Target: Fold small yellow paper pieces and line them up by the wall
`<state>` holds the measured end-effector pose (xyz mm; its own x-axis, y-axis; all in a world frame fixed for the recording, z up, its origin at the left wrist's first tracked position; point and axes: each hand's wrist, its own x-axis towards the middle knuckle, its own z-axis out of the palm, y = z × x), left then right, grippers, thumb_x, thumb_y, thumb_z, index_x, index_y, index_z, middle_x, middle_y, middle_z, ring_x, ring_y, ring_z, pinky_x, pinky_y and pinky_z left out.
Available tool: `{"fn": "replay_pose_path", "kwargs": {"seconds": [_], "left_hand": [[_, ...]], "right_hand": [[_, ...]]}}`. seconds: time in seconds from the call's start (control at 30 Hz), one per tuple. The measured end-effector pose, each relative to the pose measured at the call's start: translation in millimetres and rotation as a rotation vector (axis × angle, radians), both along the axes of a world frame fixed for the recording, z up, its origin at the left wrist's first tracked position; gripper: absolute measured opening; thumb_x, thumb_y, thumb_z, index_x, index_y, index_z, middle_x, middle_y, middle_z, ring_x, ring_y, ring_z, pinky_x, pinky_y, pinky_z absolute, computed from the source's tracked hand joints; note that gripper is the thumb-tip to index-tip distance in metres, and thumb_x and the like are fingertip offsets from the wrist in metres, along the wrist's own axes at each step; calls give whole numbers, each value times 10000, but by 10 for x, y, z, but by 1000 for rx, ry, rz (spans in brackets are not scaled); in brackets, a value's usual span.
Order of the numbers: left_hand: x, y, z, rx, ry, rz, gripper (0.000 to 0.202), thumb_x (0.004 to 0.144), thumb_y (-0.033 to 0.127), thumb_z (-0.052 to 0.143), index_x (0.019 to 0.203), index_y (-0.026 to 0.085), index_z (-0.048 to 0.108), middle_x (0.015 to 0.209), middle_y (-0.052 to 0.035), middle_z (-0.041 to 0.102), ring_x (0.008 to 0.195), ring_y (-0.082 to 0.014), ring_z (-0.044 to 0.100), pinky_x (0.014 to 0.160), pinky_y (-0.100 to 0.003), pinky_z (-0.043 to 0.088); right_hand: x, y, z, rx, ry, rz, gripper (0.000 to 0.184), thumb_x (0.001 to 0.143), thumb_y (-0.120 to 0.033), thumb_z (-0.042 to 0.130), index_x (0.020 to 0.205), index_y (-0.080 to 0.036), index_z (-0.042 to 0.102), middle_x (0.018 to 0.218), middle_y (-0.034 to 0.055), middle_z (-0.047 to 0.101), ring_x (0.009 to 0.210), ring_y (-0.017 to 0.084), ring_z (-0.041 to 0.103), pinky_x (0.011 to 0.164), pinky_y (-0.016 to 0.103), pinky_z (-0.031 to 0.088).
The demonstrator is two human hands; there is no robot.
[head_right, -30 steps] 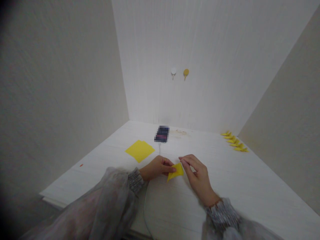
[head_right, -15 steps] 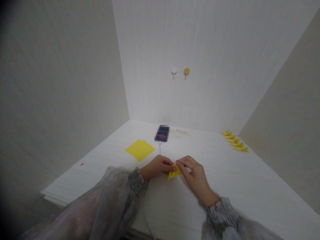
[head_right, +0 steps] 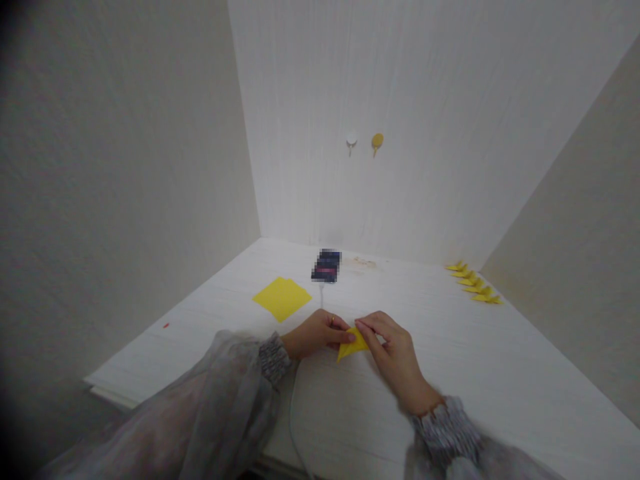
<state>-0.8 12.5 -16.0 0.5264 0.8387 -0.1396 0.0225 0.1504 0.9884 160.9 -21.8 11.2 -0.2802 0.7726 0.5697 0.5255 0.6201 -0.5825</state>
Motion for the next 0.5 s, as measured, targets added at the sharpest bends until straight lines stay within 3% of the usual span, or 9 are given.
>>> {"fn": "replay_pose_path", "kwargs": {"seconds": [0.5], "left_hand": [[19,6,3,-24,-28,3,314,493,359,693,669,103,642,590,-2,573,519,-65,479,567,-220,393]], "right_hand": [[33,-3,-69,72,-67,-76,199,798,-282,455,721,-176,605,691,51,592,668,164,548,615,284,447]]}}
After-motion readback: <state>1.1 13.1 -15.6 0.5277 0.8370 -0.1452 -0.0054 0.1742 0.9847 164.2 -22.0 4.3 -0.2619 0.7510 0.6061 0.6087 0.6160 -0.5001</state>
